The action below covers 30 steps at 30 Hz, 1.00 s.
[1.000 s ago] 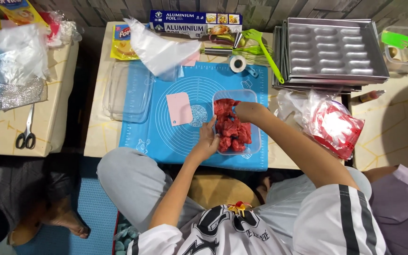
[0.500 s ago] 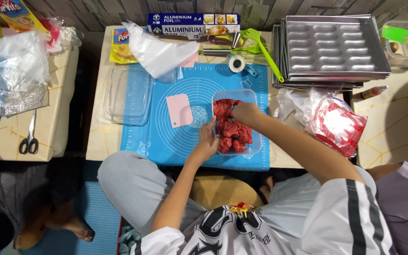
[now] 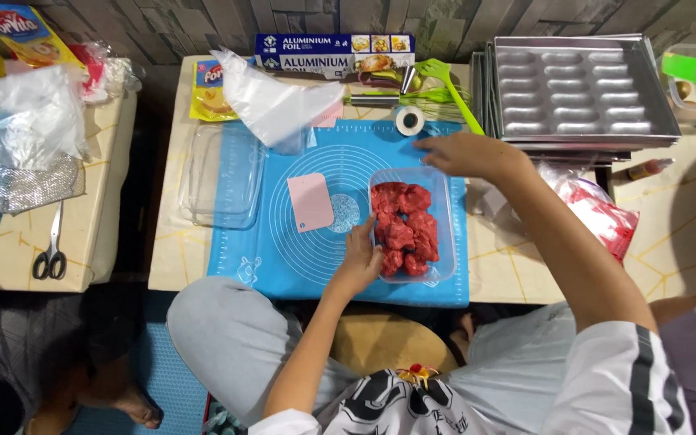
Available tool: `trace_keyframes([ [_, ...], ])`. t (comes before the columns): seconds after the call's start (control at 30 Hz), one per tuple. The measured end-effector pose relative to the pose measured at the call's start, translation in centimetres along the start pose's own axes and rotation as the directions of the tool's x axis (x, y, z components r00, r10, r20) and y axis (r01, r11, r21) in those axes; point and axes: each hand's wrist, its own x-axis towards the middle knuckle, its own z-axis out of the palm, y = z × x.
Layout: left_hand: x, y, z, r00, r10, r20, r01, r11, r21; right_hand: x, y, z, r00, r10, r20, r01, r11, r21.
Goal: The person is preparing red dough by scraping it out of a container with a spatula and then kneading it by hand on a silicone mat.
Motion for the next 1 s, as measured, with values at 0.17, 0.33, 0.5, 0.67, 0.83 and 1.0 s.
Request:
trace_keyframes([
  [0.17,-0.2,1.9,-1.3,1.000,0.001,0.027,0.000,0.998,-0.057,7.2,10.1,6.4,0.975,0.168,-0.148,-0.199,0.952,-0.232],
  [0.33,0.0,2.0,-1.3,0.999,-0.009,0.043,0.013,0.997,-0.075,9.5,12.2,8.4,0.978,0.153,-0.142,-0.189,0.936,-0.297],
  [0.5,0.3,2.2,-1.3,0.999,-0.015,0.047,0.018,0.997,-0.077,11.6,12.4,5.9,0.970,0.125,-0.211,-0.177,0.953,-0.248],
  [0.67,0.3,2.2,-1.5,0.999,-0.023,0.042,0.026,0.997,-0.074,15.1,17.4,5.7,0.743,-0.076,-0.665,-0.312,0.840,-0.444],
  [0.83,0.2,2.5,-1.7,0.999,-0.017,0.028,0.019,0.997,-0.069,14.8,17.6,5.9,0.829,0.129,-0.544,-0.380,0.843,-0.380],
  [1.0,0.1,1.6,-0.7,0.999,-0.021,0.028,0.023,0.995,-0.095,9.9,16.1,2.1,0.949,-0.064,-0.308,-0.311,-0.046,-0.949],
])
